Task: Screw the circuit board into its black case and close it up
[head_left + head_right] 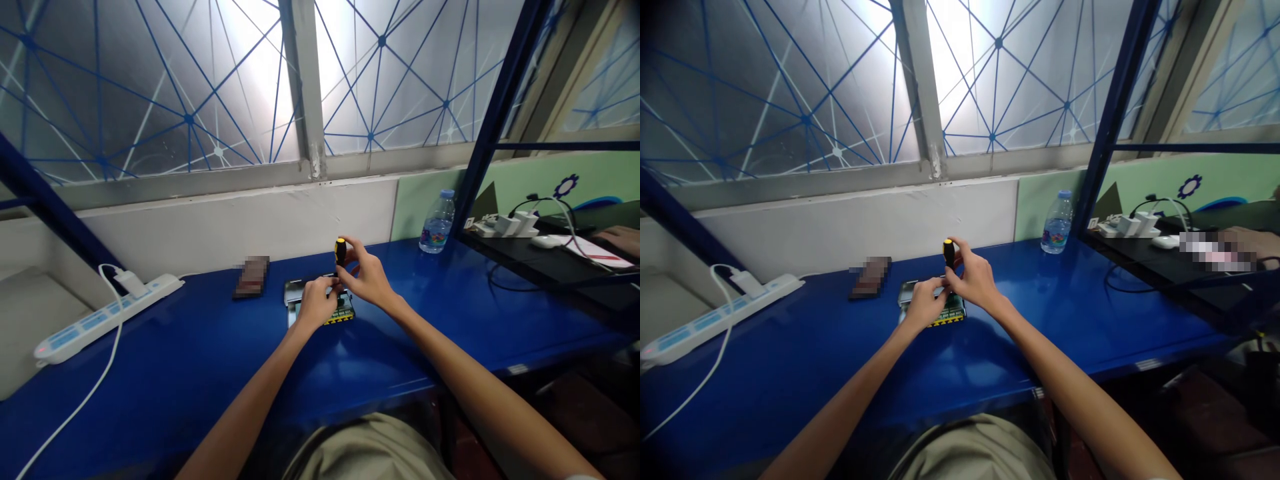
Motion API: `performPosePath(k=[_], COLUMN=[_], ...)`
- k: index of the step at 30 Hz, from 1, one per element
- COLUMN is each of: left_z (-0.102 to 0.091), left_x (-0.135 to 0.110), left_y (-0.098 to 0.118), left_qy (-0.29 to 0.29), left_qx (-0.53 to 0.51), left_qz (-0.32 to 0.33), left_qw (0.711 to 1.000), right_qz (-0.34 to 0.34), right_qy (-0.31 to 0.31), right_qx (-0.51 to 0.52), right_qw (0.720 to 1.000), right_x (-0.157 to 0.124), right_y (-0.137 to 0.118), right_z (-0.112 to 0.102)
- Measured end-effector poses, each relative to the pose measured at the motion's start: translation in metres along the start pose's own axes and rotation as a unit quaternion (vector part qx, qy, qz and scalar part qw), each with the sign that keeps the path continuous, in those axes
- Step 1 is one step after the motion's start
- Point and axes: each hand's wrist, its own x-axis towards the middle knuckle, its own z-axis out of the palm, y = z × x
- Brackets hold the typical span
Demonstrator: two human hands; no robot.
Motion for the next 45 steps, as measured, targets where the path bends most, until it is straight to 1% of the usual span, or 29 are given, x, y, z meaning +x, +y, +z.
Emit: performPosePath(k=[4,10,14,18,24,31,34,37,45], left_z=[-0.001,0.0,-0.001,-0.003,-0.004,-0.001,-0.001,-0.001,-0.001], left_x=[-0.001,-0.001,-0.001,0.0,0.001,0.001,0.001,0.0,0.0], left_y=[0.001,-0.002,-0.002,0.0,0.001,-0.003,-0.005,-0.005,-0.006], left_qy=[0.008,0.025,0.03,0.028,0.012,-0.008,0.002,0.016,0.017], left_qx=[-0.009,-0.026,0.003,-0.015,-0.028,-0.04,-0.029,-0.024,-0.045], left_qz=[0.004,0.027,0.006,-0.016,-0.007,0.01,0.015,0.002,-0.01], left_qw=[1.0,0.999,1.0,0.999,1.0,0.999,0.999,1.0,0.999], right_qz=[0.005,0.003,0.01,0.003,-0.017,0.002,0.006,0.0,-0.005], right_qy=[0.0,0.003,-0.003,-0.004,-0.023,-0.027,-0.022,-0.025,-0.033], right_qx=[0.002,-0.012,-0.036,-0.041,-0.025,-0.02,-0.023,-0.018,-0.028], right_qw=[1.0,1.0,0.999,0.999,0.999,0.999,0.999,1.0,0.999], right_x=[0.0,0.0,0.0,-0.001,0.0,0.001,0.001,0.002,0.003], right_y=[0.002,0.0,-0.002,-0.002,0.003,0.007,0.008,0.011,0.012], right_z=[0.001,0.0,0.0,0.001,0.0,0.001,0.001,0.001,-0.001])
